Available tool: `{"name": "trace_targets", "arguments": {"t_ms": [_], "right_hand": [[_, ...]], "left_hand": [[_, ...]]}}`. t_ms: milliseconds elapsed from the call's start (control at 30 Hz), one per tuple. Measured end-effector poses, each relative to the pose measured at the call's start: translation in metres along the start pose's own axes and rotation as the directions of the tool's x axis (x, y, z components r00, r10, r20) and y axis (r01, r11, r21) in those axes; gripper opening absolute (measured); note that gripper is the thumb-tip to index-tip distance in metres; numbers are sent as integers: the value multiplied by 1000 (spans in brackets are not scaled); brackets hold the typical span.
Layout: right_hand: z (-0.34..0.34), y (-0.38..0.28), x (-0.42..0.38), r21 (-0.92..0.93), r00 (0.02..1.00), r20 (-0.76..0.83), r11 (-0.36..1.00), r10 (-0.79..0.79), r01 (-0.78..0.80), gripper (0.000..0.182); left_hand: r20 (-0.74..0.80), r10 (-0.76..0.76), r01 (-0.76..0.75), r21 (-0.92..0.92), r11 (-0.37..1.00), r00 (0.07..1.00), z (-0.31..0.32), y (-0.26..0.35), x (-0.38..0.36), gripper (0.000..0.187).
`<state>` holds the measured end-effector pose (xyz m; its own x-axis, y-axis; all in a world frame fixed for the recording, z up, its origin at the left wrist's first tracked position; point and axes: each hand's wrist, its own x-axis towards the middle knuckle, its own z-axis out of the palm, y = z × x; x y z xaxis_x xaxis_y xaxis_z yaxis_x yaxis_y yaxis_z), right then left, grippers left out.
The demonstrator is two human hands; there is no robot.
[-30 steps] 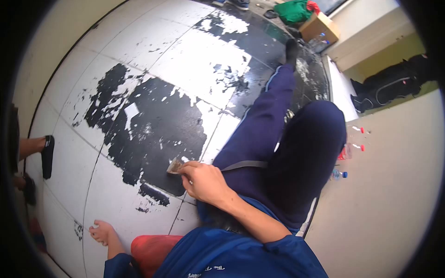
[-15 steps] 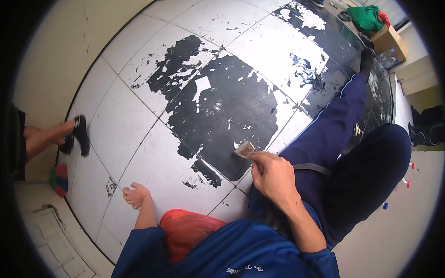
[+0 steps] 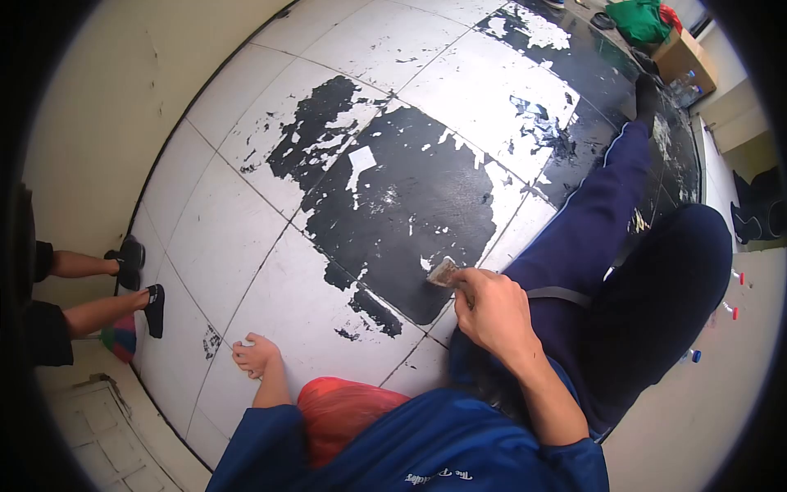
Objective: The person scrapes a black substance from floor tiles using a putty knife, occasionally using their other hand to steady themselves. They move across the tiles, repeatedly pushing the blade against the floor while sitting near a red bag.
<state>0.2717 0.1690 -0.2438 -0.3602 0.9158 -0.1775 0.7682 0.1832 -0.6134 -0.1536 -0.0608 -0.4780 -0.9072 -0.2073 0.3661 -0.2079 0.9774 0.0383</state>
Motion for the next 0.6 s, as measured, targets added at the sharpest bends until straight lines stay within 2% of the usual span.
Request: {"name": "trace_targets", "arguments": {"t_ms": [67, 167, 400, 533, 600], "right_hand": [[19, 10, 5, -38, 1000, -12, 999, -25, 24, 19], [22, 11, 13, -91, 998, 35, 994, 58, -55, 18], [-5, -4, -5, 53, 996, -56, 996, -71, 74, 19], [49, 35, 14, -123, 995, -36, 988, -96, 91, 19], [40, 29, 17, -91, 999, -15, 995, -36, 34, 16]], "left_hand": [[-26, 5, -5, -4, 1000, 1000, 3, -2, -1, 34], [-79, 8, -11, -31, 999, 997, 9, -1, 6, 36], [-80, 14, -15, -14, 1000, 997, 19, -2, 3, 38], [-88, 10, -13, -35, 999, 996, 18, -6, 5, 40], [-96, 12, -17, -42, 999, 995, 22, -5, 5, 40]]}}
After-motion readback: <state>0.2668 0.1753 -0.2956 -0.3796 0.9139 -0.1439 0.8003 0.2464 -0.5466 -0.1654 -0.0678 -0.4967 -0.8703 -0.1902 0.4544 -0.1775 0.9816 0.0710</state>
